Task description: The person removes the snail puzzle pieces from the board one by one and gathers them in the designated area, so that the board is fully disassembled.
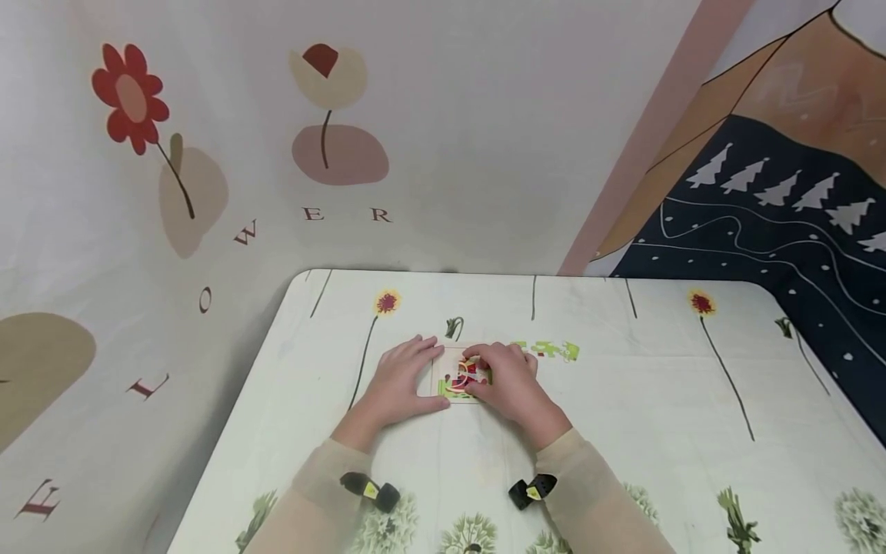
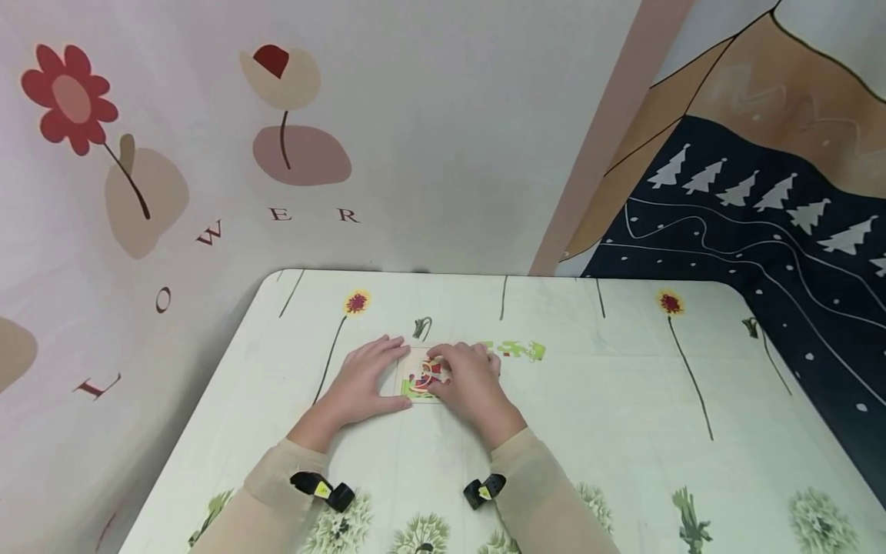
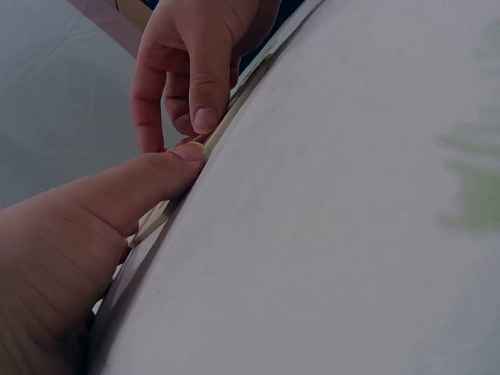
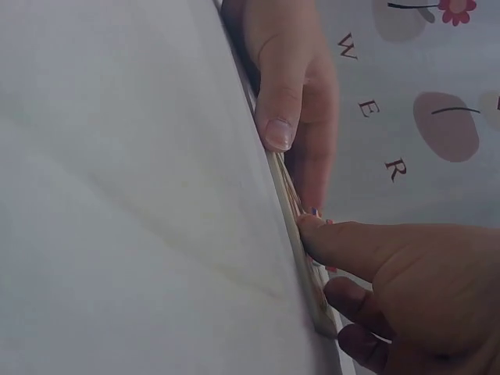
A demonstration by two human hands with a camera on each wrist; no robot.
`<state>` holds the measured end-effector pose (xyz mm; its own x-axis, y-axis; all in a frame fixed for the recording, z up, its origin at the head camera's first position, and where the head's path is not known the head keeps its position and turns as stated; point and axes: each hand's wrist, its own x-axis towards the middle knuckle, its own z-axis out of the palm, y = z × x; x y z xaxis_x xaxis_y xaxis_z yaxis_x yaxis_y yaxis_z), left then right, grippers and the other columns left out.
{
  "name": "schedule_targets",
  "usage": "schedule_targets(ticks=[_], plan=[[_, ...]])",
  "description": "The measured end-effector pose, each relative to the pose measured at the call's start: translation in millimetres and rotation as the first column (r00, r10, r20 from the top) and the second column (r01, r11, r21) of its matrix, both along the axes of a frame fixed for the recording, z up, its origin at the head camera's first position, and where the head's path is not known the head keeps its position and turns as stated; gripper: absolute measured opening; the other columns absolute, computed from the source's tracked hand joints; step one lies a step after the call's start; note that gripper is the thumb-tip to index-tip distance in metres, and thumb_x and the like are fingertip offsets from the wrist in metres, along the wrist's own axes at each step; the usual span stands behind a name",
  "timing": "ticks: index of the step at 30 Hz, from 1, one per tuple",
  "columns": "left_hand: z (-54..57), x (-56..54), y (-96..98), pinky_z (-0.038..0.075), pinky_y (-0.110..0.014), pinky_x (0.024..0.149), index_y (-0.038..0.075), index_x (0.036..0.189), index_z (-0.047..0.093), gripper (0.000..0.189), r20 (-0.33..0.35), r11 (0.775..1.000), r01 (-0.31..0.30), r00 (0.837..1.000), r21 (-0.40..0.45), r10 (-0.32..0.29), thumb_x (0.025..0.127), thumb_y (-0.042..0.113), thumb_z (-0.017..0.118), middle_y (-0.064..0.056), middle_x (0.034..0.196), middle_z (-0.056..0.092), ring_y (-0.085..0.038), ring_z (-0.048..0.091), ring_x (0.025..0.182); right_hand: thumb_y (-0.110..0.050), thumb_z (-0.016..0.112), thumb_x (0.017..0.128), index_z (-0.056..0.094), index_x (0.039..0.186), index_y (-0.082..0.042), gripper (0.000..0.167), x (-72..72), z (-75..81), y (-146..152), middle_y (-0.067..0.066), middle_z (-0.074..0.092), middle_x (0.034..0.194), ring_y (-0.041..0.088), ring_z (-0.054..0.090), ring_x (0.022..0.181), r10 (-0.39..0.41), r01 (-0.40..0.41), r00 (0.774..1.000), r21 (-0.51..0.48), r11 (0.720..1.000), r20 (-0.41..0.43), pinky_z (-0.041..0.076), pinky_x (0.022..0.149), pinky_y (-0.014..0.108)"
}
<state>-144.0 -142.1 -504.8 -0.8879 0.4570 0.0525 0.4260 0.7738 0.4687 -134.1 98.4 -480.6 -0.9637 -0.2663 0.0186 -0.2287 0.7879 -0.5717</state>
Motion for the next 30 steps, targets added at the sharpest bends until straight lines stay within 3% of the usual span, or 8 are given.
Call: schedule_targets(ticks=[7,14,18,23,30], plan=[[0.0,0.4,-0.2,0.021,-0.061,0.126,0.014,0.159,0.052,0.094,-0.005,1.0,-0.002,1.0,-0.001,0.002,0.082,0.058,0.086,-0.005,0.17,0.039,-0.033,0.026,0.16,-0.021,0.093,0.086,0.072,0.134,-0.021,0.052,1.1,-0.2,1.1,-0.001,0.071,0.128,0.026,0.056,0.117,0.052,-0.054,0.997,-0.037,0.998,-0.049,0.032,0.107,0.06],[-0.2,-0.6,0.9,0.02,-0.06,0.127,0.014,0.16,0.051,0.095,-0.003,1.0,0.003,1.0,0.005,-0.003,0.083,0.059,0.085,-0.005,0.171,0.038,-0.032,0.025,0.16,-0.006,0.084,0.087,0.073,0.136,-0.018,0.051,0.6,-2.2,4.7,-0.003,0.072,0.123,0.022,0.058,0.111,0.136,-0.135,0.974,0.016,0.991,-0.179,0.033,0.108,0.057],[0.0,-0.9,2.6,0.02,-0.06,0.127,0.014,0.16,0.051,0.095,0.002,1.0,0.003,1.0,0.007,-0.003,0.083,0.059,0.085,-0.005,0.171,0.038,-0.031,0.025,0.16,-0.009,0.081,0.093,0.074,0.135,-0.017,0.044,0.4,-2.9,6.8,-0.004,0.072,0.121,0.023,0.058,0.11,0.158,-0.149,0.96,0.057,0.987,-0.231,0.036,0.105,0.056],[0.1,-1.6,4.3,0.02,-0.06,0.127,0.014,0.16,0.051,0.095,0.005,1.0,0.008,1.0,0.012,-0.008,0.083,0.059,0.084,-0.005,0.171,0.038,-0.031,0.025,0.16,-0.013,0.079,0.098,0.072,0.139,-0.018,0.042,1.1,-2.2,10.5,-0.004,0.073,0.124,0.024,0.058,0.112,0.16,-0.147,0.959,0.072,0.987,-0.232,0.036,0.105,0.056],[1.6,0.2,1.1,0.021,-0.061,0.126,0.014,0.159,0.052,0.095,-0.003,1.0,0.001,1.0,0.004,-0.001,0.082,0.058,0.085,-0.006,0.17,0.039,-0.033,0.026,0.16,-0.02,0.079,0.099,0.067,0.145,-0.021,0.047,3.3,-4.1,25.3,-0.003,0.071,0.136,0.023,0.056,0.118,0.117,-0.119,0.976,0.001,0.993,-0.183,0.033,0.106,0.055]])
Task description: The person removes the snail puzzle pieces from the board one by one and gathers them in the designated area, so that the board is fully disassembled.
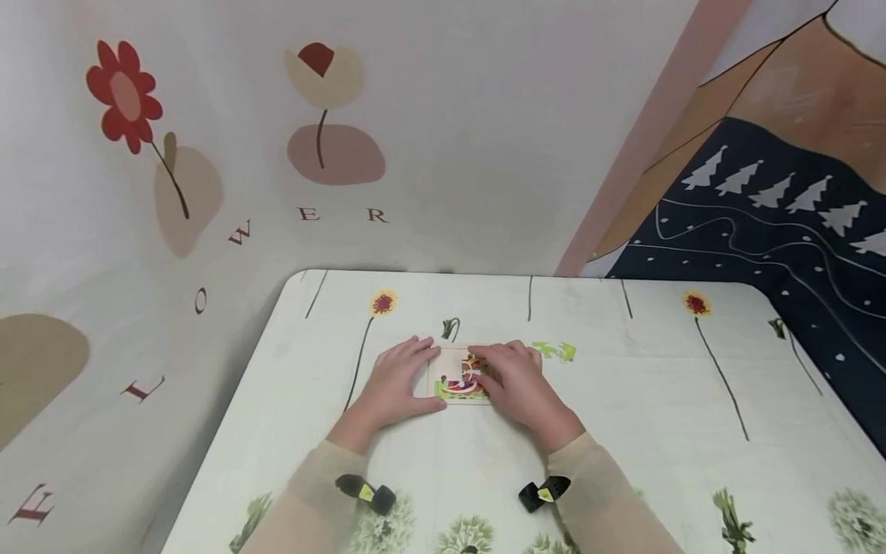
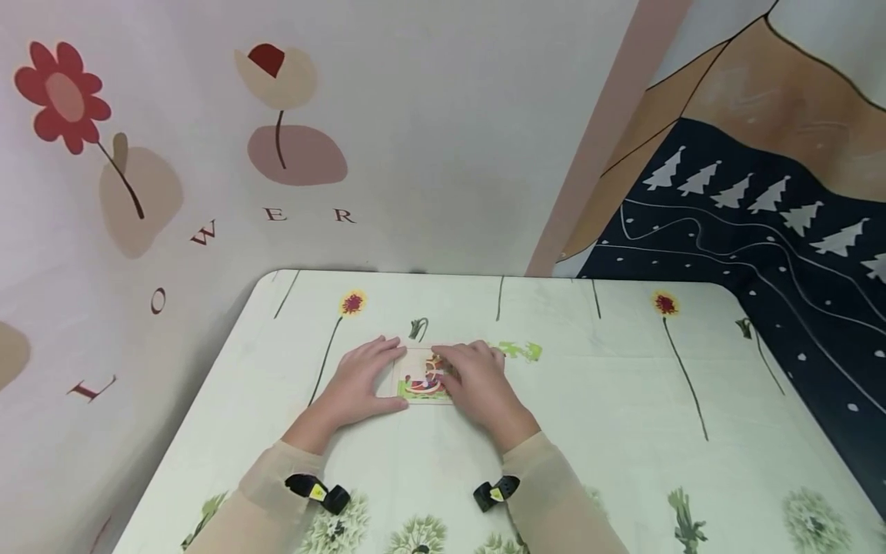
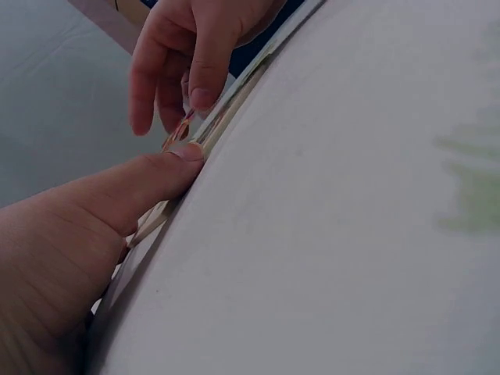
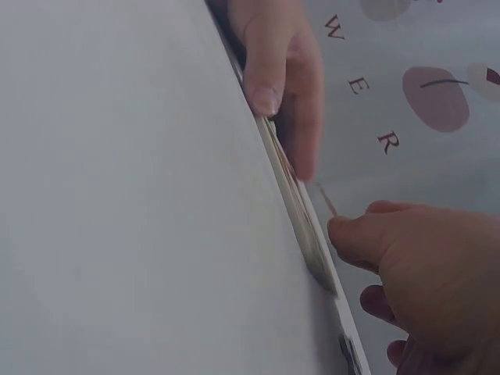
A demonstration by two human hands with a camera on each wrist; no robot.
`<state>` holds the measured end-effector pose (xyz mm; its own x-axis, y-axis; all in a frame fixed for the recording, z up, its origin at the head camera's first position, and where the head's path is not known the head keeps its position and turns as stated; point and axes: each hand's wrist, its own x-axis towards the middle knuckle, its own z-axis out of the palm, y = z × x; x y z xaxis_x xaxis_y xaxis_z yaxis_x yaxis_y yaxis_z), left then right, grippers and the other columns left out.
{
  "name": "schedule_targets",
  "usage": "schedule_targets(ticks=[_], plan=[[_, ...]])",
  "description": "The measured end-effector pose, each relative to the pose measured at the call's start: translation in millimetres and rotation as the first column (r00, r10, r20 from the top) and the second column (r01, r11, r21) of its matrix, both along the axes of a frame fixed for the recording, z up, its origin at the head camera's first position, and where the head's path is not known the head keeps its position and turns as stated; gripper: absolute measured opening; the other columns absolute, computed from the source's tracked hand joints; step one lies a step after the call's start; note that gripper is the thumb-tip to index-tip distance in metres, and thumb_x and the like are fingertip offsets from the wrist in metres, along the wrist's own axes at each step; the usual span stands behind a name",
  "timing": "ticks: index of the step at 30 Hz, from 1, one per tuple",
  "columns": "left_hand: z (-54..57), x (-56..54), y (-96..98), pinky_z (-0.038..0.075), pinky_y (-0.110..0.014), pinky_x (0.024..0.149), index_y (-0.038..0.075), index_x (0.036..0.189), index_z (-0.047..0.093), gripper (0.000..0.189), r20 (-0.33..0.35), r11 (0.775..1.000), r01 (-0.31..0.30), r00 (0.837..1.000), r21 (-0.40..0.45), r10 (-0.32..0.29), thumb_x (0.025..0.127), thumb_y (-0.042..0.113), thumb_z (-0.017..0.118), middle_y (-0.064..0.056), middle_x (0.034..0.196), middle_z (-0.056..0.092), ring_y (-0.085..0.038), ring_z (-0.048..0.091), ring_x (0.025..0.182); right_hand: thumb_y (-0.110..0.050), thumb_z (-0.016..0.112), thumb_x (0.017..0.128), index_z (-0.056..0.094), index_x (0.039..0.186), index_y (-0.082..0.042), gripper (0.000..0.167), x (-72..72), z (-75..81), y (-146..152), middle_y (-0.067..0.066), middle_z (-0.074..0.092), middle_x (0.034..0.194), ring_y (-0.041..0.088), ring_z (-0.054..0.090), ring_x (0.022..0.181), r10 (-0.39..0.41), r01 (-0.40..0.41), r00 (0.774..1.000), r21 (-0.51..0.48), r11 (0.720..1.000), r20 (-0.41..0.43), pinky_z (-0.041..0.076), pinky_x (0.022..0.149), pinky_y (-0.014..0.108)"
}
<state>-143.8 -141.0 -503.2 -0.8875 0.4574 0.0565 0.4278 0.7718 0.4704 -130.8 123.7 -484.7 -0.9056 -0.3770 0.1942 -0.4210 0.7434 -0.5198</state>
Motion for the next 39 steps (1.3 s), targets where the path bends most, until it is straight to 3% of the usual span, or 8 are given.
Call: schedule_targets(ticks=[11,21,33,39], plan=[[-1.7,-0.4,-0.7,0.021,-0.064,0.125,0.013,0.158,0.053,0.093,-0.001,1.0,0.006,1.0,0.023,-0.006,0.081,0.054,0.087,-0.008,0.169,0.041,-0.036,0.027,0.159,-0.013,0.084,0.094,0.068,0.146,-0.019,0.054,8.9,-10.8,54.7,0.001,0.073,0.135,0.029,0.055,0.122,-0.087,0.087,0.996,-0.055,0.995,-0.001,0.029,0.104,0.056],[-3.6,-1.3,0.8,0.023,-0.064,0.124,0.013,0.158,0.053,0.094,-0.01,1.0,0.007,1.0,0.02,-0.007,0.081,0.055,0.087,-0.008,0.168,0.041,-0.036,0.028,0.159,-0.009,0.084,0.093,0.068,0.144,-0.013,0.054,20.6,-12.6,98.6,0.004,0.075,0.127,0.031,0.054,0.116,-0.133,0.132,0.991,-0.07,0.989,-0.006,0.029,0.103,0.06],[-1.6,0.0,-0.7,0.021,-0.064,0.125,0.012,0.158,0.052,0.094,-0.004,1.0,0.015,1.0,0.025,-0.015,0.082,0.055,0.087,-0.008,0.169,0.04,-0.035,0.026,0.159,-0.006,0.083,0.092,0.067,0.145,-0.012,0.056,21.9,-18.0,105.1,0.004,0.076,0.129,0.03,0.053,0.113,-0.21,0.209,0.977,-0.045,0.977,-0.022,0.026,0.103,0.062],[-0.2,0.0,-0.3,0.022,-0.064,0.125,0.011,0.159,0.052,0.096,-0.004,1.0,0.008,1.0,0.025,-0.008,0.081,0.055,0.087,-0.009,0.169,0.04,-0.035,0.027,0.159,-0.005,0.084,0.091,0.069,0.144,-0.012,0.056,23.3,-19.5,106.2,0.004,0.077,0.126,0.03,0.053,0.112,-0.2,0.197,0.979,-0.058,0.979,-0.043,0.027,0.1,0.06]])
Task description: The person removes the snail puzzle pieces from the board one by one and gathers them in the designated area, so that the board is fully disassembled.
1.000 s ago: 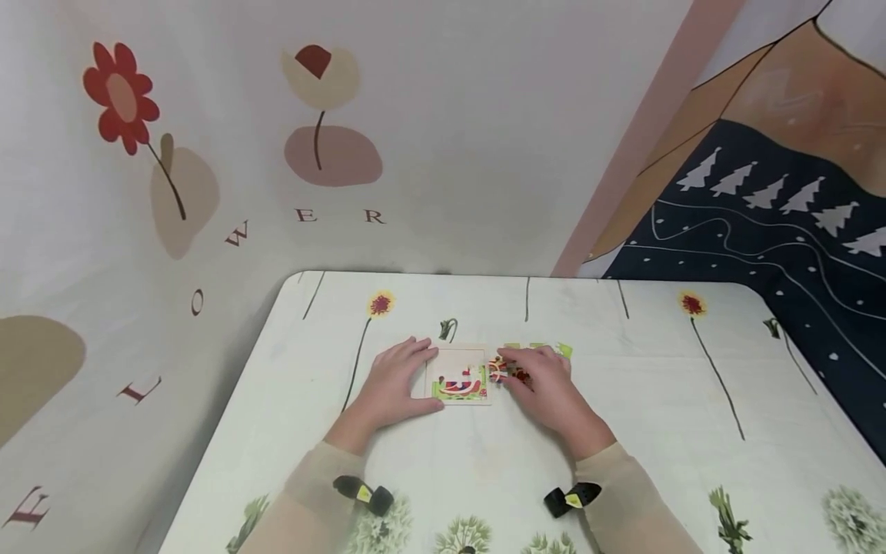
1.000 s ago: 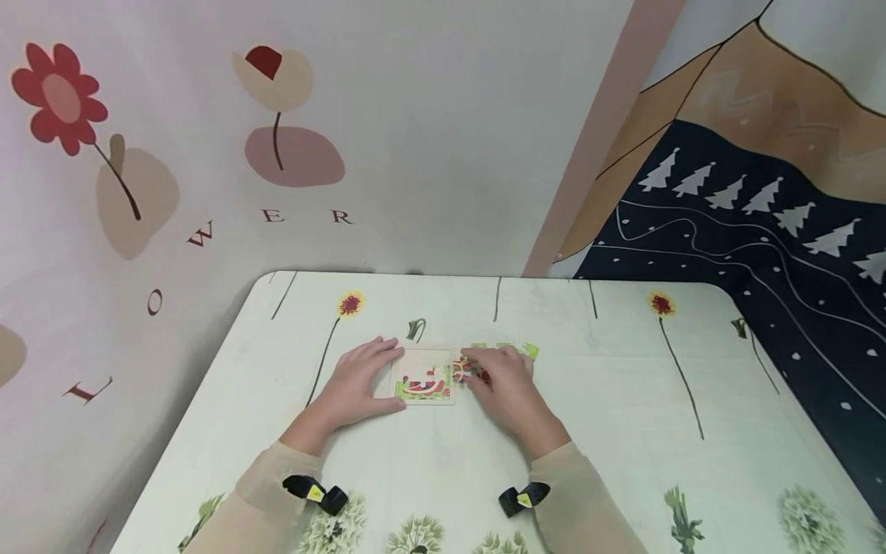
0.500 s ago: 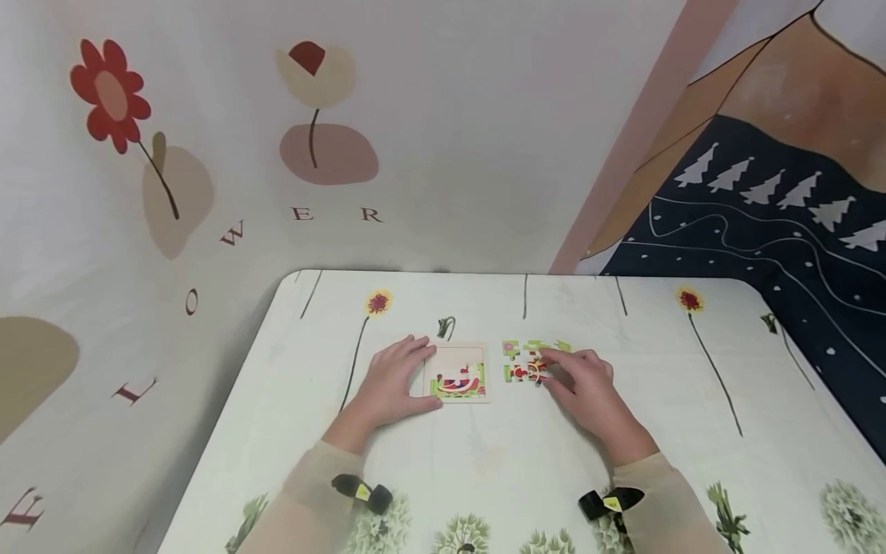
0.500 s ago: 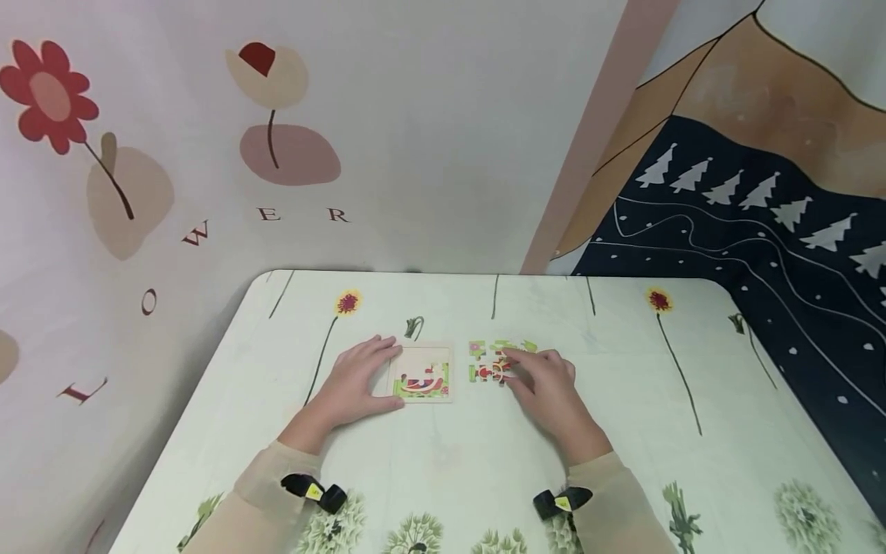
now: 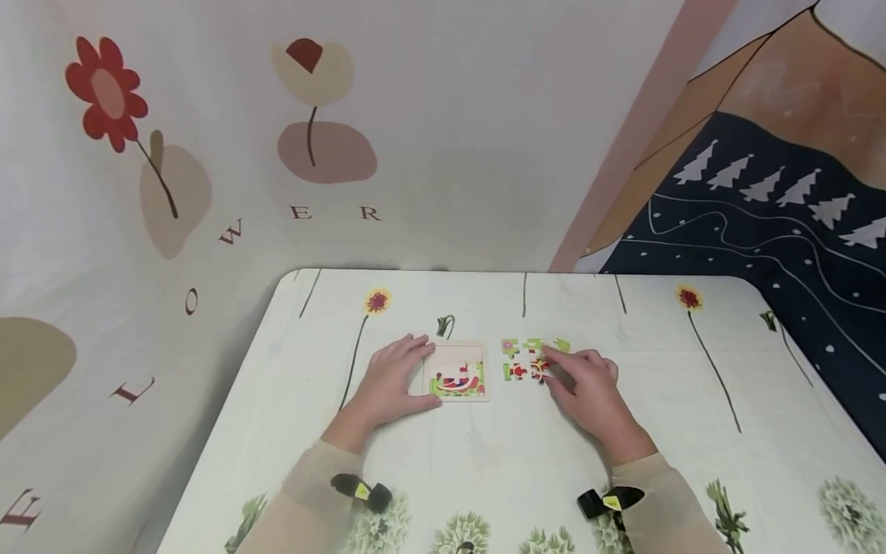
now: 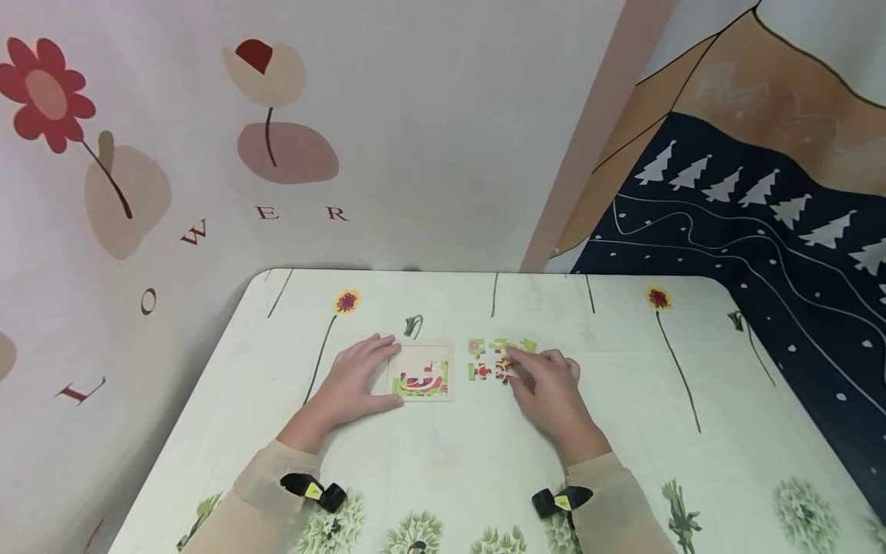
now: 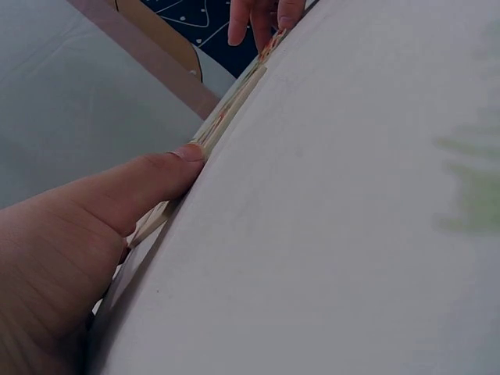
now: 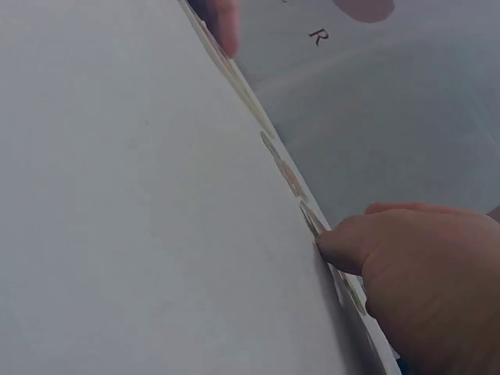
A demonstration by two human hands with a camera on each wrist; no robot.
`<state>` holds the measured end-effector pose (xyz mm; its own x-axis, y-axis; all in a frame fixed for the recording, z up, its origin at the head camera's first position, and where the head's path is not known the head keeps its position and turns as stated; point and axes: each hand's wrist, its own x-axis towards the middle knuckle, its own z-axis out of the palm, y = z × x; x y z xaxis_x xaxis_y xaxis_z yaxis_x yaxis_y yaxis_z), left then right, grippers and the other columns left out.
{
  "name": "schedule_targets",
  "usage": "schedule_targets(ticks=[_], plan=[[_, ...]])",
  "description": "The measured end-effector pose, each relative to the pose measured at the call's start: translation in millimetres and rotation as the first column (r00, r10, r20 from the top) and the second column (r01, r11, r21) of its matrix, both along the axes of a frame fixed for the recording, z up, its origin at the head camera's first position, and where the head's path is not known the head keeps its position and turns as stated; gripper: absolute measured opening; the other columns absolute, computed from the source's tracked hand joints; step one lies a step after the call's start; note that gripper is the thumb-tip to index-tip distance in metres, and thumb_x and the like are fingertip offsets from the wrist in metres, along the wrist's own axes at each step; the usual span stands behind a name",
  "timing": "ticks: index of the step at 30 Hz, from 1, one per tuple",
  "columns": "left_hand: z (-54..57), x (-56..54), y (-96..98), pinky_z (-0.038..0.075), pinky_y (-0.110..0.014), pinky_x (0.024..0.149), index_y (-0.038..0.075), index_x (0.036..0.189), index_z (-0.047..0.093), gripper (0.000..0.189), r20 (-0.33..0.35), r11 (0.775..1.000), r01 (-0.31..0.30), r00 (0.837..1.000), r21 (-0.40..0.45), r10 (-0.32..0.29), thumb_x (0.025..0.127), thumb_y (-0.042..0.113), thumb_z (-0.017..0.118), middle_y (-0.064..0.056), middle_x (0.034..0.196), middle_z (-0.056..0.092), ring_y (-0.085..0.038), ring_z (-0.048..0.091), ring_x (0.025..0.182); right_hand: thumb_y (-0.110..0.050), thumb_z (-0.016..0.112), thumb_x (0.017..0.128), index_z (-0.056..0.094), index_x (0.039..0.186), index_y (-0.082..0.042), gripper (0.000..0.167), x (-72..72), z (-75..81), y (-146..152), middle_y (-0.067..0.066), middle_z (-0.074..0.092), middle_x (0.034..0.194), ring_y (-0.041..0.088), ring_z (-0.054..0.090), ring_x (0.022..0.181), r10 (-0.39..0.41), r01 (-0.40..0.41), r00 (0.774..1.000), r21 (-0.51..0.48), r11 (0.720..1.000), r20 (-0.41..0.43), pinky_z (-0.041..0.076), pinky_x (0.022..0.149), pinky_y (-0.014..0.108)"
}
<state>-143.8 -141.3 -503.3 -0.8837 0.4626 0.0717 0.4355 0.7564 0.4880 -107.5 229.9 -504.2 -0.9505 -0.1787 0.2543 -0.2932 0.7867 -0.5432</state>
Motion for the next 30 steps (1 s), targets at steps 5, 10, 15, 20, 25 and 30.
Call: schedule_targets(ticks=[5,10,15,20,25,30], plan=[[0.0,0.2,-0.2,0.022,-0.064,0.125,0.012,0.159,0.052,0.095,0.0,1.0,-0.005,1.0,0.002,0.005,0.081,0.055,0.087,-0.008,0.169,0.041,-0.035,0.027,0.159,-0.005,0.083,0.091,0.068,0.145,-0.011,0.056,-0.7,-0.8,1.1,0.005,0.076,0.128,0.031,0.054,0.114,0.004,-0.004,1.0,-0.006,1.0,-0.007,0.027,0.1,0.06],[-1.3,-0.8,0.1,0.022,-0.064,0.125,0.011,0.159,0.051,0.096,-0.003,1.0,-0.001,1.0,0.002,0.001,0.081,0.055,0.087,-0.009,0.169,0.04,-0.035,0.027,0.159,-0.005,0.081,0.09,0.065,0.147,-0.011,0.06,-0.4,1.0,-2.6,0.01,0.072,0.136,0.035,0.05,0.121,-0.009,0.009,0.998,-0.002,1.0,-0.058,0.025,0.104,0.063],[-1.5,-1.6,0.7,0.021,-0.064,0.125,0.009,0.16,0.049,0.099,-0.003,1.0,-0.001,1.0,0.003,0.001,0.081,0.054,0.088,-0.01,0.169,0.04,-0.036,0.027,0.159,-0.009,0.079,0.089,0.067,0.144,-0.011,0.056,2.8,2.9,-22.8,0.012,0.068,0.14,0.039,0.048,0.128,0.029,-0.028,0.984,0.006,1.0,-0.173,0.025,0.107,0.068],[-1.3,-1.0,-0.5,0.022,-0.065,0.125,0.009,0.16,0.048,0.1,-0.005,1.0,-0.006,1.0,0.007,0.006,0.081,0.054,0.088,-0.01,0.169,0.041,-0.036,0.028,0.159,-0.013,0.082,0.089,0.071,0.14,-0.012,0.052,2.8,0.4,-47.3,0.011,0.068,0.136,0.039,0.047,0.128,0.069,-0.065,0.969,0.025,0.998,-0.236,0.026,0.106,0.068],[-0.5,-0.5,-0.8,0.021,-0.065,0.125,0.01,0.16,0.049,0.099,-0.002,1.0,-0.007,1.0,0.018,0.007,0.08,0.053,0.088,-0.01,0.169,0.041,-0.036,0.028,0.159,-0.017,0.083,0.09,0.073,0.137,-0.014,0.048,0.6,2.8,-60.5,0.009,0.066,0.135,0.036,0.046,0.129,0.05,-0.044,0.978,0.036,0.998,-0.201,0.025,0.109,0.066],[-0.9,-0.3,0.2,0.022,-0.065,0.124,0.01,0.16,0.05,0.098,-0.01,0.999,-0.001,1.0,0.034,0.002,0.08,0.053,0.088,-0.01,0.168,0.042,-0.037,0.028,0.158,-0.019,0.084,0.091,0.076,0.128,-0.014,0.038,-4.6,5.5,-68.3,0.008,0.067,0.127,0.035,0.046,0.129,0.053,-0.047,0.986,0.039,0.998,-0.159,0.025,0.11,0.064]])
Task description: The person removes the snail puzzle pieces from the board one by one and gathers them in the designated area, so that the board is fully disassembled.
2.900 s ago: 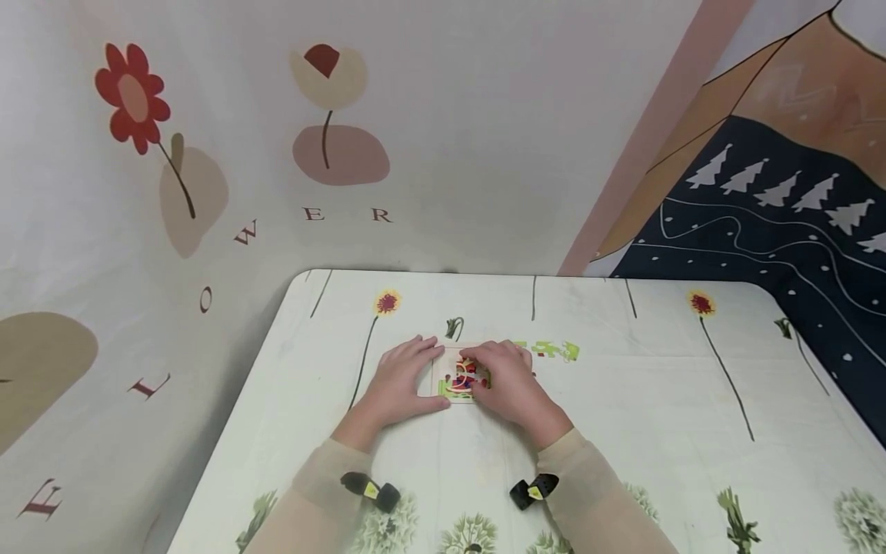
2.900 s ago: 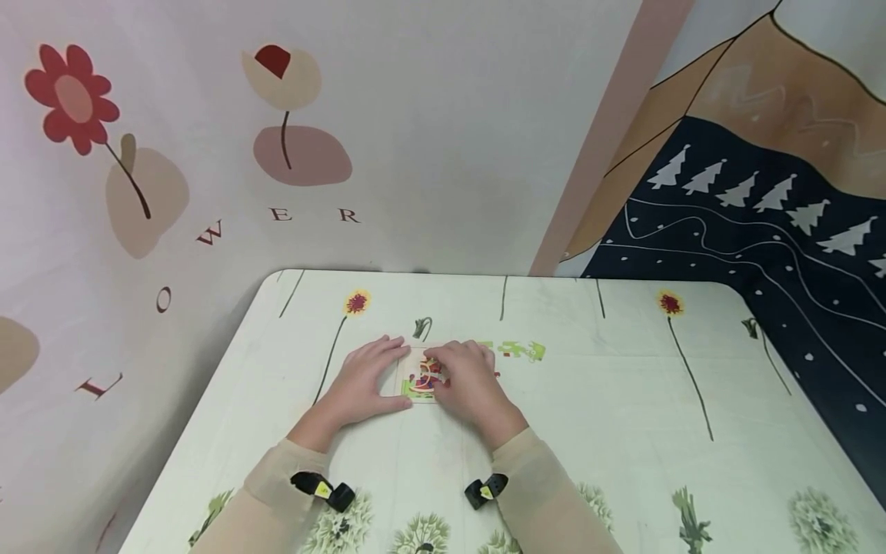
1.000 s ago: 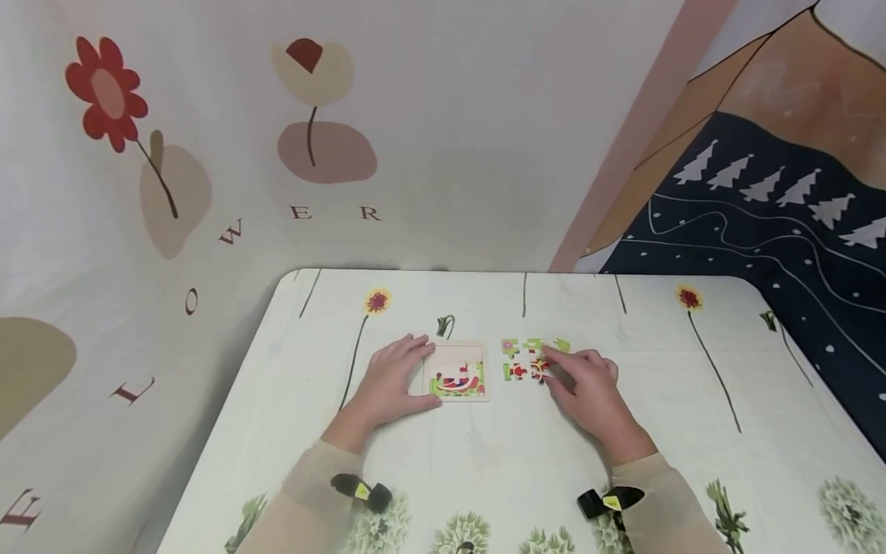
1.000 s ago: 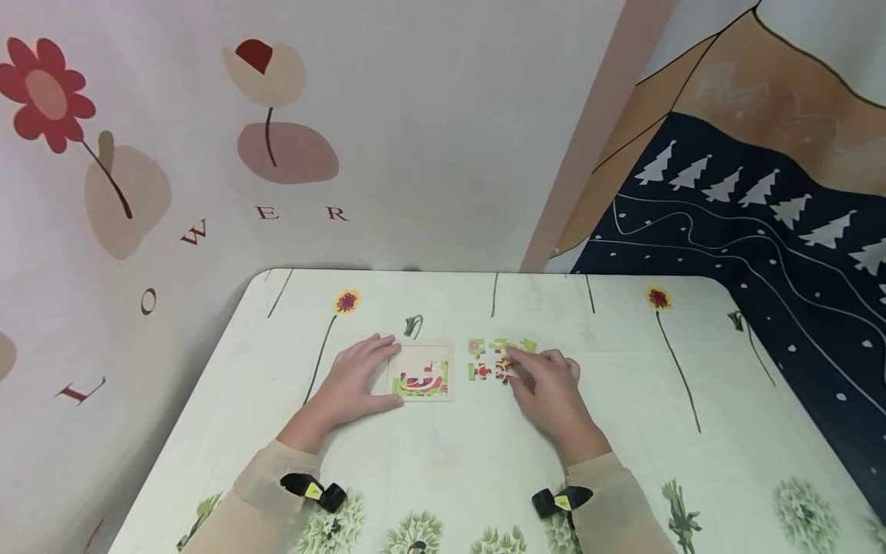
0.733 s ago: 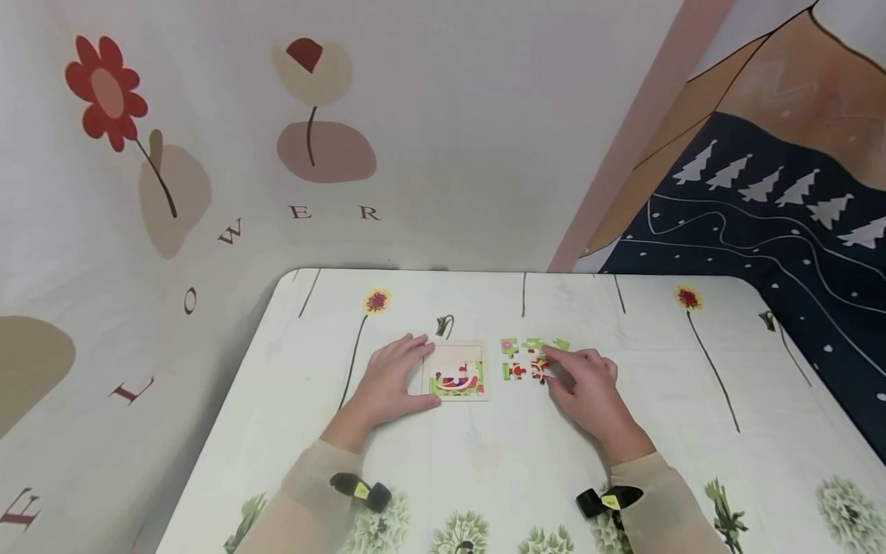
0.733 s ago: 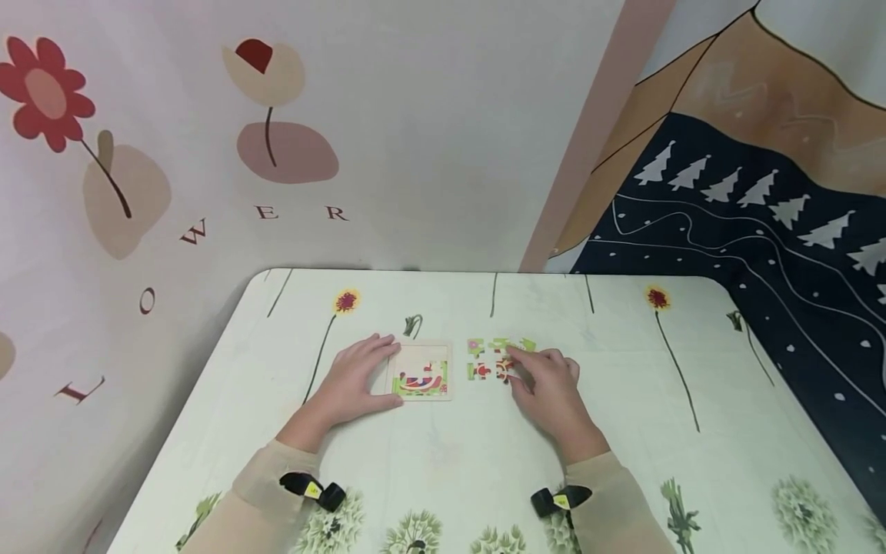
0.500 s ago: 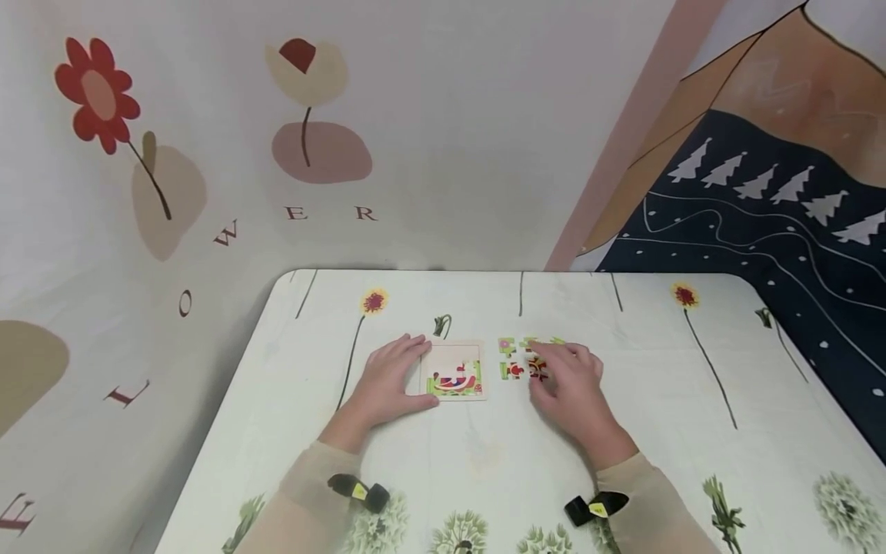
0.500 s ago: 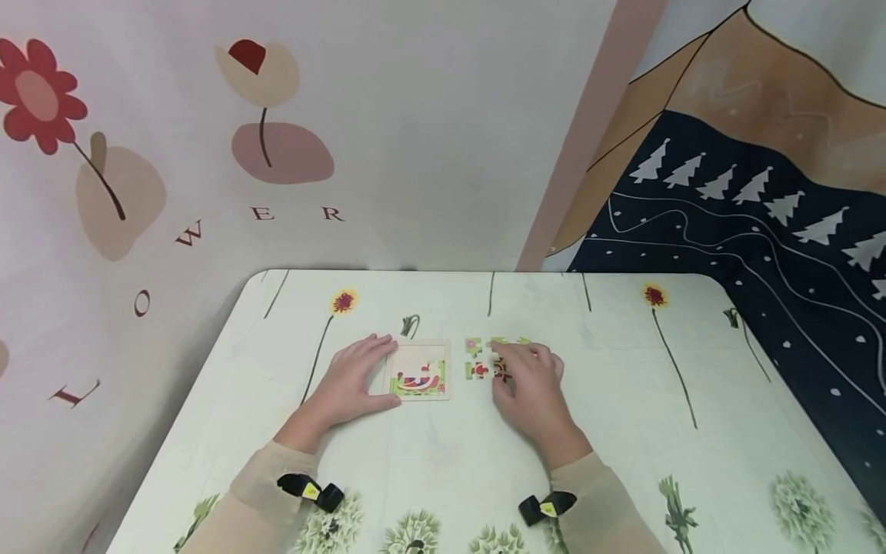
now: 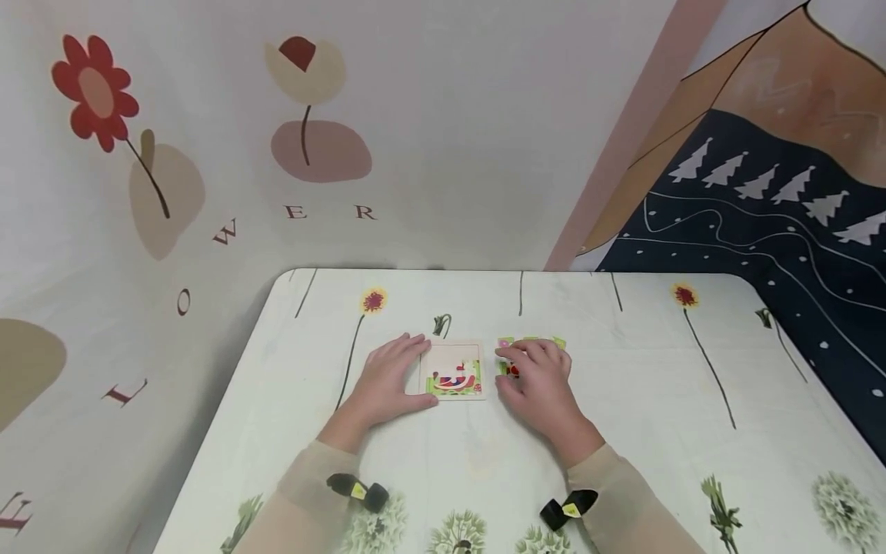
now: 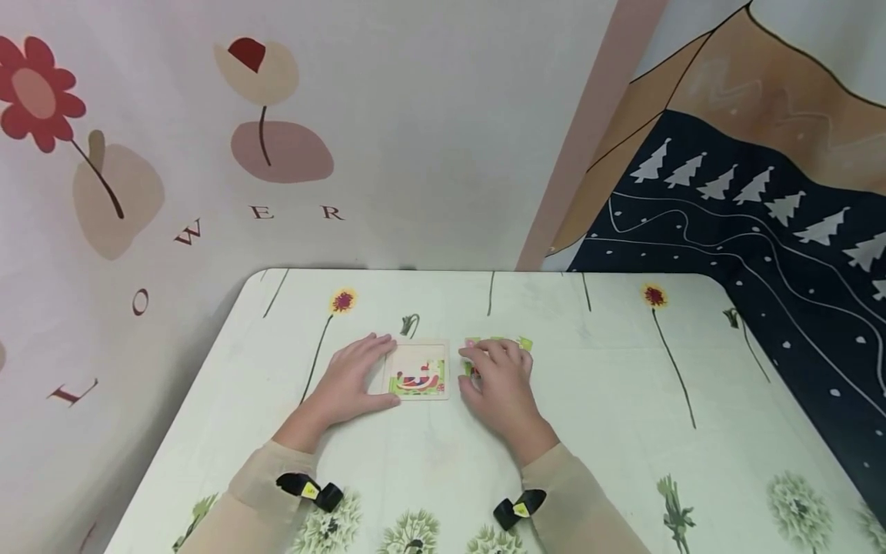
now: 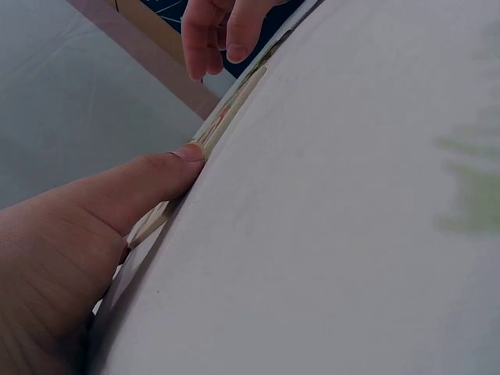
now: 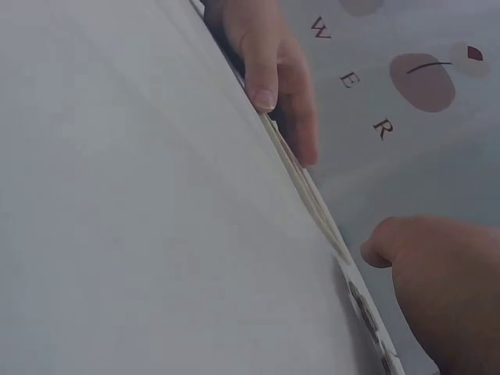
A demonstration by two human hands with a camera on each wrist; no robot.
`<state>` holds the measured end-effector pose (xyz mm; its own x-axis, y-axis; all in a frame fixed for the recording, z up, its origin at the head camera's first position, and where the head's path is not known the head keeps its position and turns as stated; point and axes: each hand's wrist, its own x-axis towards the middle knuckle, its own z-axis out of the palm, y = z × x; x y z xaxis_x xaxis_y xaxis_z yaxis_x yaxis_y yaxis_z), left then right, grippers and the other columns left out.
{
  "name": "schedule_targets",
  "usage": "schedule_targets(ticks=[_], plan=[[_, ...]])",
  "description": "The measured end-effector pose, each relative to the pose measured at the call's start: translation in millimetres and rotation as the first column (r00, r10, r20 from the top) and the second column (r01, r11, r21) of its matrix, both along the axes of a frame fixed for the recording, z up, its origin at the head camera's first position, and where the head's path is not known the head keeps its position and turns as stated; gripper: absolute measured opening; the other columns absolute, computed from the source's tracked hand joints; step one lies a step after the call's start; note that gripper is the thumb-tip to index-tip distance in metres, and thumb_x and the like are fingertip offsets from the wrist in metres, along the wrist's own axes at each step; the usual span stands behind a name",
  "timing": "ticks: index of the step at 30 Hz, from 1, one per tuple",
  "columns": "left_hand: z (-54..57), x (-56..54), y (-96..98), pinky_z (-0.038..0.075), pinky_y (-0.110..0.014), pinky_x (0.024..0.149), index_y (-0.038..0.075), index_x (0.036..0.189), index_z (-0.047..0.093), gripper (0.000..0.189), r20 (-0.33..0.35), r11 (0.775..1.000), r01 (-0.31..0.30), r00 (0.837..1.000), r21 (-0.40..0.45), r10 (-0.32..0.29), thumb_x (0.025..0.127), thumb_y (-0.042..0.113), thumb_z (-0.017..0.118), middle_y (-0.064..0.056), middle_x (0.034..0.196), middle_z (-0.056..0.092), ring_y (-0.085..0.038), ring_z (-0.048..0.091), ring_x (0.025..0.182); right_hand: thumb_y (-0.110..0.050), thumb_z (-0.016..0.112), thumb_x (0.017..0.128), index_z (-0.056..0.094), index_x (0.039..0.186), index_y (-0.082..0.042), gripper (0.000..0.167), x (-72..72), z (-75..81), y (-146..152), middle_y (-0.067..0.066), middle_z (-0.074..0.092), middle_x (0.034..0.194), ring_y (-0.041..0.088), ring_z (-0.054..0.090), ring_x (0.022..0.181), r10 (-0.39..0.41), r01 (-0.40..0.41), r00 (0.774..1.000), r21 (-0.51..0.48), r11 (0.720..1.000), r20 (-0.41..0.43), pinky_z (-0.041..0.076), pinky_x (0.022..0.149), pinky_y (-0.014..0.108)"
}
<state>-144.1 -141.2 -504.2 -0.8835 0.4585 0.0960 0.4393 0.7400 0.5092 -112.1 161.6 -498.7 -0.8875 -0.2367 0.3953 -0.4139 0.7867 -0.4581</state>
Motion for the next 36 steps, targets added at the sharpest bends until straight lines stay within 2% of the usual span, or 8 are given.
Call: schedule_targets(ticks=[5,11,16,22,26,30,36], plan=[[-1.3,0.1,-0.3,0.021,-0.065,0.125,0.01,0.16,0.049,0.099,0.007,1.0,0.0,1.0,0.005,0.0,0.08,0.053,0.089,-0.01,0.168,0.041,-0.037,0.028,0.158,-0.024,0.084,0.091,0.075,0.128,-0.012,0.04,-5.7,-0.8,-14.0,0.008,0.066,0.118,0.035,0.047,0.125,0.006,-0.006,0.999,0.0,1.0,0.042,0.026,0.107,0.063],[-2.3,0.2,2.1,0.021,-0.064,0.125,0.011,0.16,0.049,0.099,0.01,1.0,0.0,1.0,-0.009,0.0,0.081,0.056,0.087,-0.009,0.169,0.041,-0.035,0.029,0.158,-0.034,0.08,0.096,0.07,0.139,-0.013,0.049,-10.6,1.4,-31.5,0.006,0.063,0.121,0.033,0.046,0.124,0.028,-0.037,0.988,0.057,0.998,0.15,0.031,0.105,0.059],[-0.7,-0.3,2.9,0.02,-0.063,0.126,0.011,0.161,0.048,0.1,0.007,1.0,0.0,1.0,-0.013,0.0,0.081,0.057,0.087,-0.009,0.169,0.04,-0.035,0.028,0.159,-0.035,0.078,0.099,0.073,0.137,-0.018,0.042,-14.3,3.3,-37.1,0.002,0.062,0.121,0.03,0.047,0.124,0.06,-0.084,0.978,0.115,0.99,0.201,0.033,0.103,0.054],[1.1,0.9,0.3,0.02,-0.063,0.126,0.011,0.161,0.048,0.101,0.01,1.0,-0.008,1.0,-0.021,0.008,0.08,0.057,0.087,-0.009,0.169,0.04,-0.035,0.027,0.159,-0.032,0.075,0.102,0.072,0.141,-0.018,0.041,-15.5,5.6,-38.9,0.001,0.059,0.121,0.027,0.046,0.122,0.121,-0.158,0.958,0.13,0.979,0.258,0.034,0.104,0.054],[1.7,1.3,-0.4,0.019,-0.062,0.126,0.012,0.161,0.048,0.1,0.014,1.0,-0.009,1.0,-0.02,0.009,0.081,0.056,0.087,-0.008,0.17,0.04,-0.034,0.027,0.159,-0.03,0.076,0.101,0.072,0.14,-0.019,0.04,-17.2,11.3,-39.1,0.001,0.059,0.123,0.027,0.047,0.124,0.134,-0.181,0.943,0.13,0.975,0.304,0.036,0.106,0.053],[1.8,1.5,-0.3,0.02,-0.062,0.126,0.011,0.161,0.048,0.1,0.014,1.0,-0.007,1.0,-0.019,0.008,0.081,0.055,0.088,-0.008,0.169,0.04,-0.035,0.027,0.159,-0.028,0.078,0.1,0.073,0.136,-0.019,0.038,-19.1,14.0,-38.8,0.001,0.059,0.124,0.028,0.048,0.125,0.143,-0.19,0.935,0.119,0.974,0.324,0.038,0.106,0.052],[0.7,0.6,-0.7,0.021,-0.062,0.126,0.012,0.161,0.049,0.099,0.007,0.999,-0.009,1.0,-0.037,0.009,0.081,0.057,0.087,-0.008,0.169,0.041,-0.034,0.028,0.159,-0.026,0.079,0.099,0.073,0.131,-0.018,0.033,-20.6,15.1,-40.6,0.001,0.061,0.124,0.029,0.049,0.125,0.138,-0.18,0.936,0.105,0.978,0.324,0.038,0.104,0.053]])
